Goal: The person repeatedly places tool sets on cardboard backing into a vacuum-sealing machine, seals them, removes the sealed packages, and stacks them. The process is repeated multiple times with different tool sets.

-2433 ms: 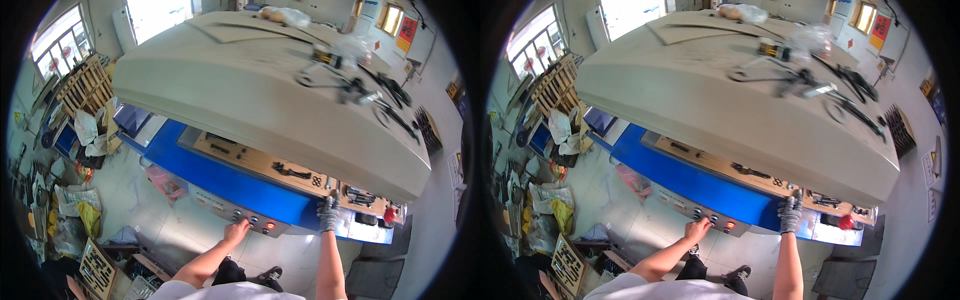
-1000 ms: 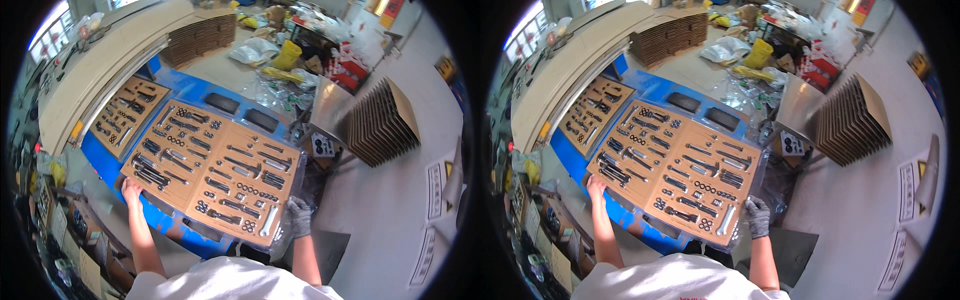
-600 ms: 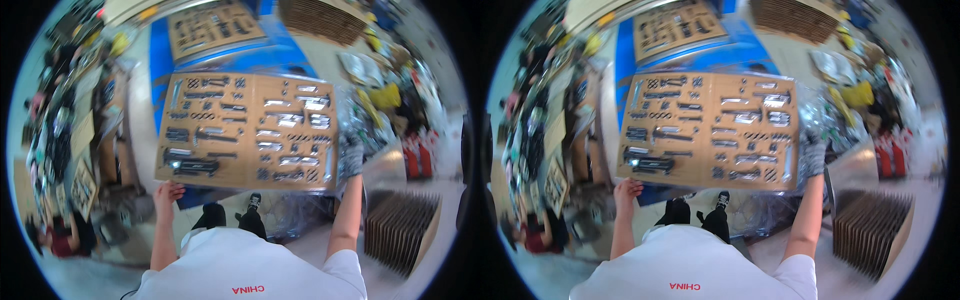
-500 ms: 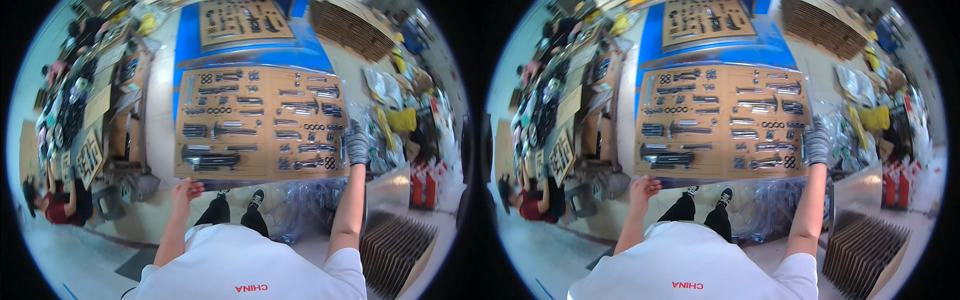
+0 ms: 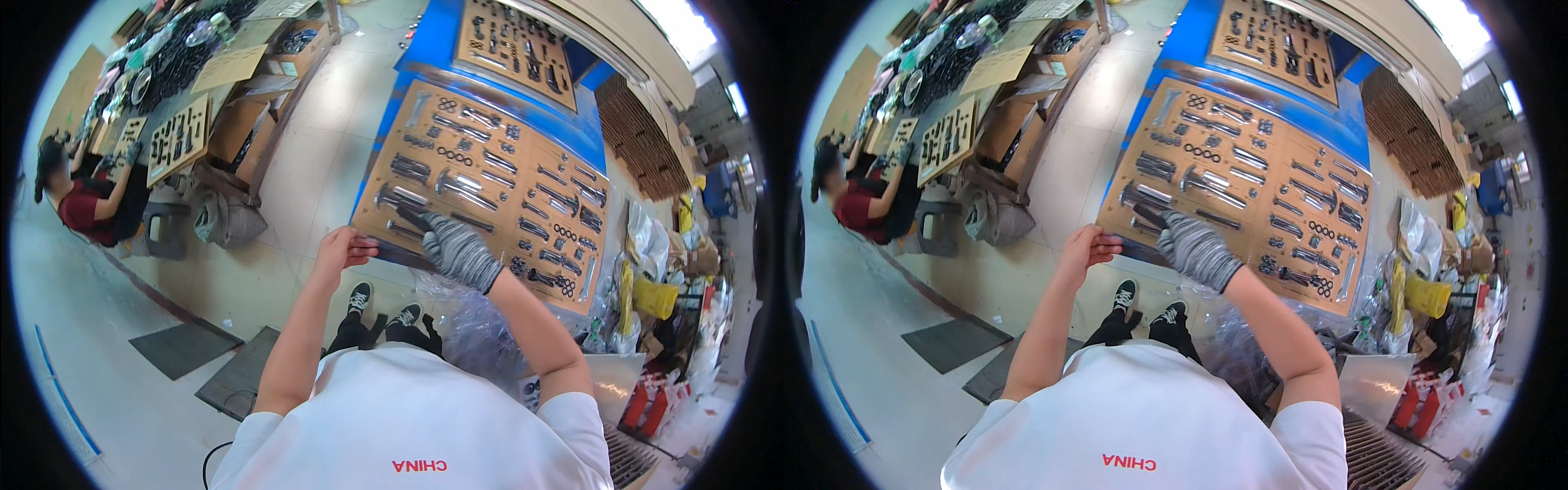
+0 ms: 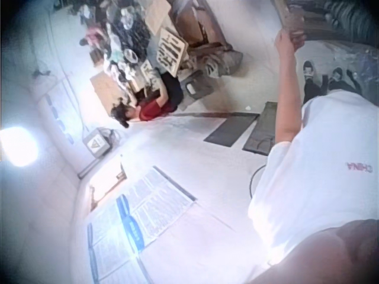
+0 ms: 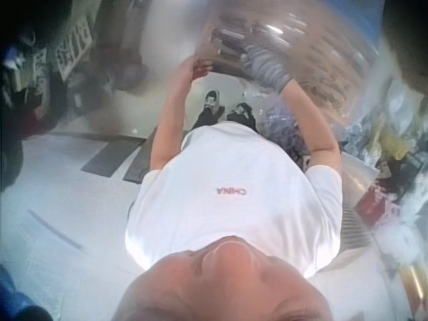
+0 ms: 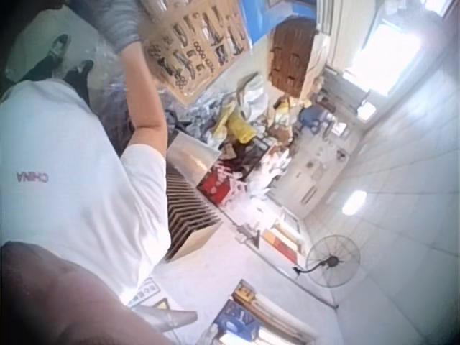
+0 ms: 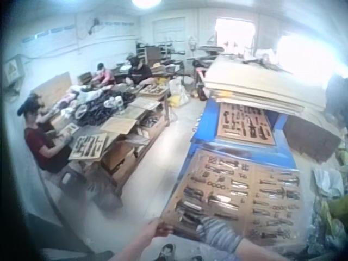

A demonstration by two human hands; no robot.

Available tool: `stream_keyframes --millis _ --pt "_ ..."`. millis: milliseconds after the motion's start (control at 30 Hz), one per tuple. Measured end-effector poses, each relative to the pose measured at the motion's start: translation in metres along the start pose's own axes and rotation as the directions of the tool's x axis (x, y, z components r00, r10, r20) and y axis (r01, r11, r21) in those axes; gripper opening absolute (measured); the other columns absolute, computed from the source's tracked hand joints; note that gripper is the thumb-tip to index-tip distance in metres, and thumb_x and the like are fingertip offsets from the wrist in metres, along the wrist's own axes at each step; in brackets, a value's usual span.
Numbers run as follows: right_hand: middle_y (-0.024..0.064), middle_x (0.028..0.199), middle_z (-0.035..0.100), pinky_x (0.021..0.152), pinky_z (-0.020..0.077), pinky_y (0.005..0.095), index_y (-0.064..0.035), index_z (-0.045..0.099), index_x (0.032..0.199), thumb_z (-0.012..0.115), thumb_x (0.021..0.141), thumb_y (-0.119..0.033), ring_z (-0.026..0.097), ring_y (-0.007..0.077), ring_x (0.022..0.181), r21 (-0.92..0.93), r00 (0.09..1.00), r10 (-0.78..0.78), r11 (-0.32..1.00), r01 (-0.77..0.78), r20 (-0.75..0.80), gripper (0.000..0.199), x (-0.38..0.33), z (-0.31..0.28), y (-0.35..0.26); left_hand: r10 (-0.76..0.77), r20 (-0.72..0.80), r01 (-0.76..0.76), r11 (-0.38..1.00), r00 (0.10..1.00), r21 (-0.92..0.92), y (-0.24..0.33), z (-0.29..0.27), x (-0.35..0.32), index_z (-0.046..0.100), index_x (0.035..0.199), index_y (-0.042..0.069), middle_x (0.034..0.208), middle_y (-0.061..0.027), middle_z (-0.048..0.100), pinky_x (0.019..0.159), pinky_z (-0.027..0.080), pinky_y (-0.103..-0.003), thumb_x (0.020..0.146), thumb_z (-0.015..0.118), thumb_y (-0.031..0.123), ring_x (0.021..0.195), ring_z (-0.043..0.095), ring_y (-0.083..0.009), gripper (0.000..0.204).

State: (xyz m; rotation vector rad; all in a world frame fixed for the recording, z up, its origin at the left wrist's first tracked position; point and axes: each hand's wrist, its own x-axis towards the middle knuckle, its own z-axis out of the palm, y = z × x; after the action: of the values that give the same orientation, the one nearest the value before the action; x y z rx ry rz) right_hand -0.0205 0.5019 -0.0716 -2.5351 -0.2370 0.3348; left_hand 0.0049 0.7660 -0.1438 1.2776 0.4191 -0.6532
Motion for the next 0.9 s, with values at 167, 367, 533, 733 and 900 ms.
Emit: stream_keyframes --millis 167,367,533,733,900 --pt "0.0174 0.091 0.072 0.073 0.0574 0.0490 -0.0059 0.064 0.112 0.056 0.097 -0.030 0.072 0.0359 0.085 -0.242 0.997 -0.023 0.970 0.041 0.076 0.030 0.018 0.034 -0.061 0.015 0.066 -0.024 0.990 0.998 0.137 0.001 -0.010 0.007 0.065 0.103 0.002 0.100 -0.0151 0.075 0.073 0.057 -0.032 0.102 0.046 0.028 0.088 0.075 -0.0226 0.032" --pt "0.0156 0.094 0.073 0.076 0.0562 0.0478 -0.0074 0.068 0.110 0.056 0.099 -0.034 0.071 0.0339 0.089 -0.406 0.988 -0.017 0.911 0.078 0.151 0.031 0.034 0.032 -0.079 0.117 0.045 -0.123 0.969 0.992 0.215 0.001 -0.008 0.000 0.067 0.103 0.000 0.097 -0.0106 0.076 0.069 0.055 -0.029 0.104 0.044 0.024 0.082 0.074 -0.0185 0.033" --pt "0.0188 0.098 0.074 0.081 0.0580 0.0480 -0.0061 0.073 0.104 0.060 0.092 -0.022 0.072 0.0345 0.092 -0.502 0.945 0.221 0.862 -0.074 0.240 0.023 -0.018 -0.019 -0.053 0.436 0.272 -0.511 0.778 0.858 0.366 0.010 -0.004 -0.046 0.067 0.102 -0.001 0.112 -0.0111 0.074 0.085 0.054 -0.032 0.105 0.048 0.021 0.098 0.072 -0.0213 0.029" --pt "0.0159 0.094 0.073 0.083 0.0553 0.0482 -0.0114 0.072 0.111 0.066 0.090 -0.032 0.070 0.0345 0.094 -0.704 0.829 0.501 0.681 -0.200 0.249 0.030 -0.123 -0.072 0.047 0.224 0.766 -0.369 0.929 0.603 0.019 0.016 0.022 -0.108 0.065 0.093 0.001 0.105 -0.0139 0.073 0.102 0.046 -0.038 0.104 0.046 0.014 0.101 0.070 -0.0255 0.026" --pt "0.0135 0.100 0.074 0.082 0.0556 0.0477 -0.0133 0.070 0.118 0.067 0.090 -0.028 0.071 0.0340 0.093 -0.652 0.831 0.496 0.722 -0.233 0.253 0.032 -0.167 -0.104 0.072 0.008 0.802 -0.242 0.955 0.597 0.170 0.025 0.047 -0.111 0.063 0.087 0.002 0.085 -0.0127 0.073 0.093 0.051 -0.036 0.104 0.044 0.015 0.089 0.072 -0.0238 0.029"
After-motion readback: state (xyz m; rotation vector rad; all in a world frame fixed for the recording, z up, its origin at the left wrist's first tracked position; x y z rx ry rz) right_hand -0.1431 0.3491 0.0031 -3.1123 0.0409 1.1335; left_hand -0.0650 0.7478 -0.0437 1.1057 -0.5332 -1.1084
